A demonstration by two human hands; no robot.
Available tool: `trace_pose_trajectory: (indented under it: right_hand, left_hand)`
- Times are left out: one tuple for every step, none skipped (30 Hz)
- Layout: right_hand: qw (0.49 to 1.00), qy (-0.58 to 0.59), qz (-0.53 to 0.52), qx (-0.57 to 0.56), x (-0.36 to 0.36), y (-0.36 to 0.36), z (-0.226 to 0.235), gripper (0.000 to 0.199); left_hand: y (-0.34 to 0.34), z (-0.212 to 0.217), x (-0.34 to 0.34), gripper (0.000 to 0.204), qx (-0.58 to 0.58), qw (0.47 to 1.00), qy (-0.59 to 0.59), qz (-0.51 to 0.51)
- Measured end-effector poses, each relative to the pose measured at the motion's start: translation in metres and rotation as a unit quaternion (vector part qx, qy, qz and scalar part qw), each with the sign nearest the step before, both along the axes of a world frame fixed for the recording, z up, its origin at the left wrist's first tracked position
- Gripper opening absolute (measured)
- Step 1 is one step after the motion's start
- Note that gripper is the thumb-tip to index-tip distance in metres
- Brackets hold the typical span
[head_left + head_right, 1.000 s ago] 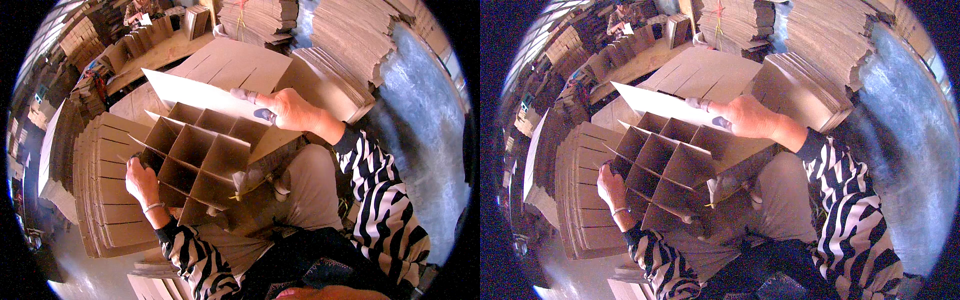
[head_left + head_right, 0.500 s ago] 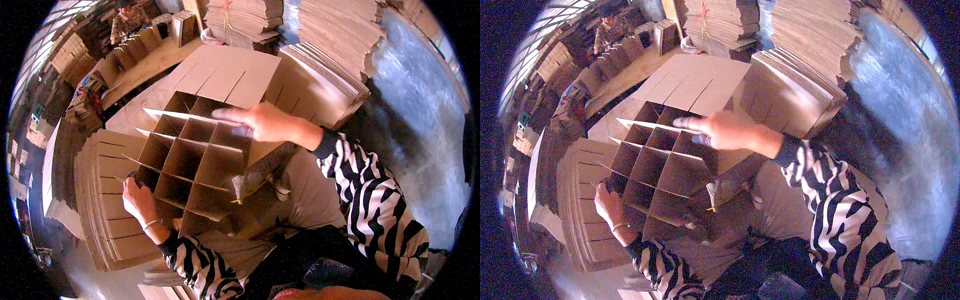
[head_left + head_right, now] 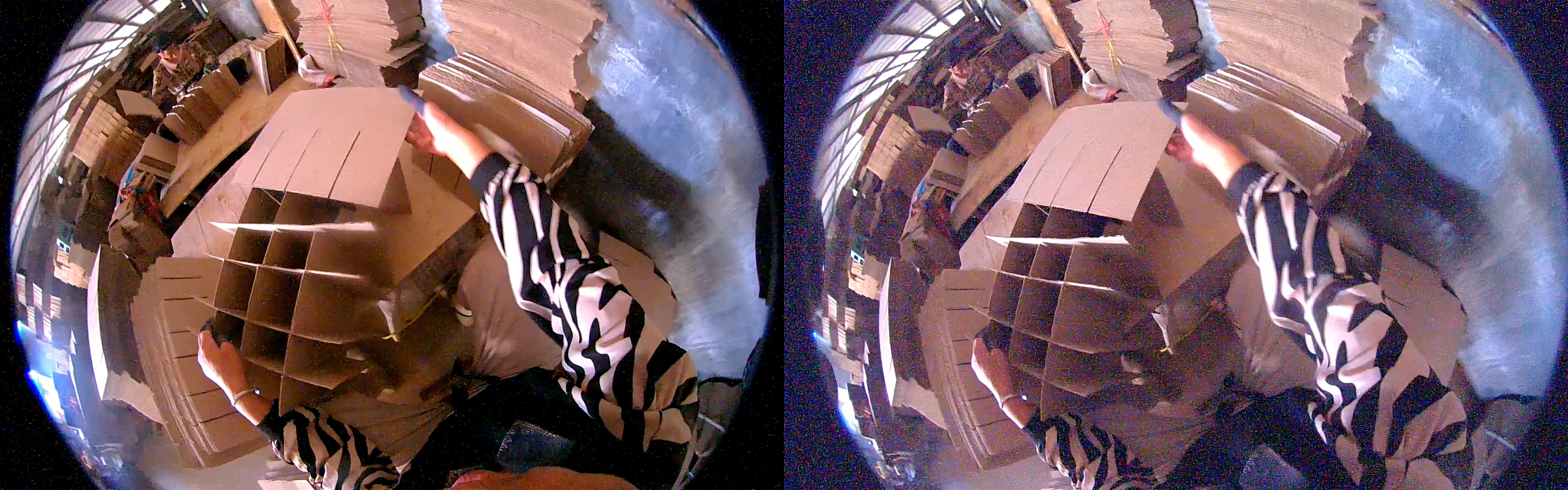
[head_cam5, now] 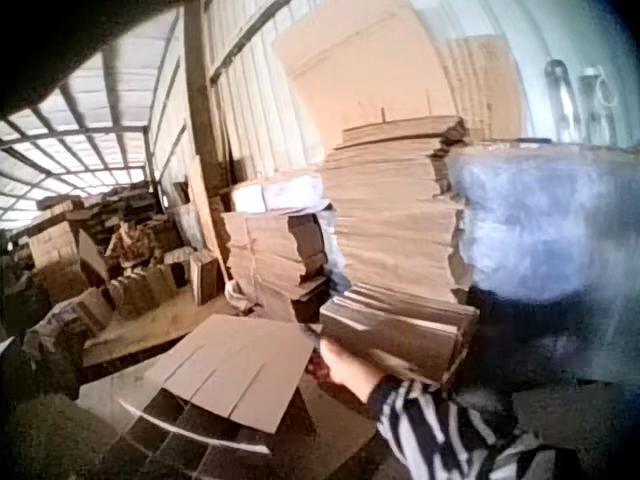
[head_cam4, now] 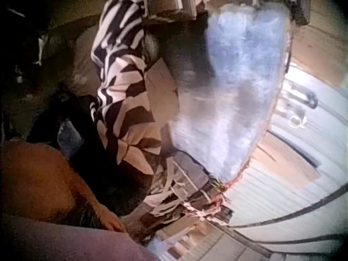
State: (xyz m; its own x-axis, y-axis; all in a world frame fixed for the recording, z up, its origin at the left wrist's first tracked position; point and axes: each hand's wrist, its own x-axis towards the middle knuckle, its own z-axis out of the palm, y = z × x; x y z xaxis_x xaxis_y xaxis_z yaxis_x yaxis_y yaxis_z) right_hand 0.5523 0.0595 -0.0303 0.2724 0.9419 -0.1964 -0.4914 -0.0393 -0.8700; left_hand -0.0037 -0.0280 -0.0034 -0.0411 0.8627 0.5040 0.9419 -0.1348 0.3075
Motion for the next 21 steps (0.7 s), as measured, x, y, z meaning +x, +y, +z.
trace_pose_trajectory:
  right_hand:
    - [1.0,-0.01,0.018,0.005,0.002,0.009,0.001,0.053]
    - [0.999,-0.021,0.034,0.01,0.009,0.014,0.003,0.051]
    - [0.998,0.015,0.002,0.056,0.0,0.026,0.007,0.048]
    - [0.993,0.047,-0.039,0.099,0.0,0.032,0.014,0.044]
    - [0.984,0.078,-0.074,0.141,-0.006,0.033,0.027,0.041]
    - [0.979,0.073,-0.09,0.17,-0.001,0.027,0.039,0.034]
    - [0.971,0.066,-0.107,0.201,0.003,0.016,0.056,0.027]
    - [0.976,-0.007,-0.111,0.185,0.014,0.012,0.06,0.022]
    - [0.97,-0.028,-0.086,0.225,0.02,0.004,0.059,0.022]
    - [0.961,-0.038,-0.049,0.271,0.006,0.0,0.064,0.022]
    - [0.954,-0.045,-0.056,0.292,-0.007,-0.012,0.071,0.023]
    - [0.962,-0.043,-0.077,0.257,-0.002,-0.015,0.067,0.022]
    - [0.969,-0.038,-0.097,0.223,0.0,-0.012,0.058,0.022]
    - [0.976,-0.025,-0.112,0.187,0.0,-0.012,0.049,0.022]
    - [0.932,-0.322,-0.064,0.153,-0.014,-0.035,0.054,0.022]
    - [0.947,-0.29,-0.065,0.12,-0.031,-0.047,0.066,0.021]
    - [0.937,-0.304,-0.054,0.164,-0.024,-0.038,0.053,0.023]
    - [0.926,-0.317,-0.036,0.204,-0.031,-0.037,0.055,0.025]
    - [0.897,-0.4,-0.057,0.182,-0.026,-0.046,0.057,0.03]
    - [0.901,-0.402,-0.005,0.161,-0.011,-0.038,0.052,0.036]
    - [0.896,-0.39,-0.008,0.213,0.003,-0.032,0.048,0.037]
  left_hand:
    - [0.004,-0.002,-0.002,0.027,-0.005,1.0,0.007,-0.007]
    - [0.008,-0.003,-0.002,0.026,-0.01,1.0,0.015,-0.017]
    - [0.003,0.0,-0.008,0.025,-0.019,0.998,-0.048,-0.035]
    - [0.005,0.001,-0.006,0.024,-0.03,0.991,-0.112,-0.06]
    - [0.002,0.001,-0.01,0.023,-0.041,0.98,-0.178,-0.079]
    - [0.002,0.0,-0.017,0.024,-0.054,0.981,-0.171,-0.079]
    - [0.004,0.002,-0.026,0.024,-0.067,0.981,-0.165,-0.081]
    - [0.005,0.003,-0.031,0.025,-0.083,0.98,-0.161,-0.08]
    - [0.006,0.004,-0.035,0.027,-0.089,0.986,-0.112,-0.081]
    - [-0.003,0.005,-0.047,0.027,-0.049,0.991,-0.104,-0.076]
    - [-0.001,-0.004,-0.051,0.026,-0.009,0.991,-0.101,-0.086]
    - [0.015,-0.009,-0.036,0.026,0.029,0.987,-0.104,-0.116]
    - [0.031,-0.007,-0.026,0.024,-0.07,0.964,-0.187,-0.176]
    - [0.038,-0.004,-0.017,0.025,-0.087,0.975,-0.138,-0.152]
    - [0.03,-0.001,-0.02,0.026,-0.108,0.984,-0.092,-0.112]
    - [0.028,0.006,-0.021,0.026,-0.121,0.989,-0.04,-0.076]
    - [0.034,-0.001,-0.027,0.026,-0.057,0.988,-0.045,-0.137]
    - [0.031,-0.004,-0.032,0.026,-0.05,0.99,-0.034,-0.126]
    - [0.029,-0.006,-0.038,0.026,-0.043,0.992,-0.025,-0.115]
    - [0.027,-0.006,-0.037,0.026,-0.033,0.994,-0.018,-0.107]
    - [0.029,-0.005,-0.037,0.026,-0.059,0.991,-0.035,-0.115]
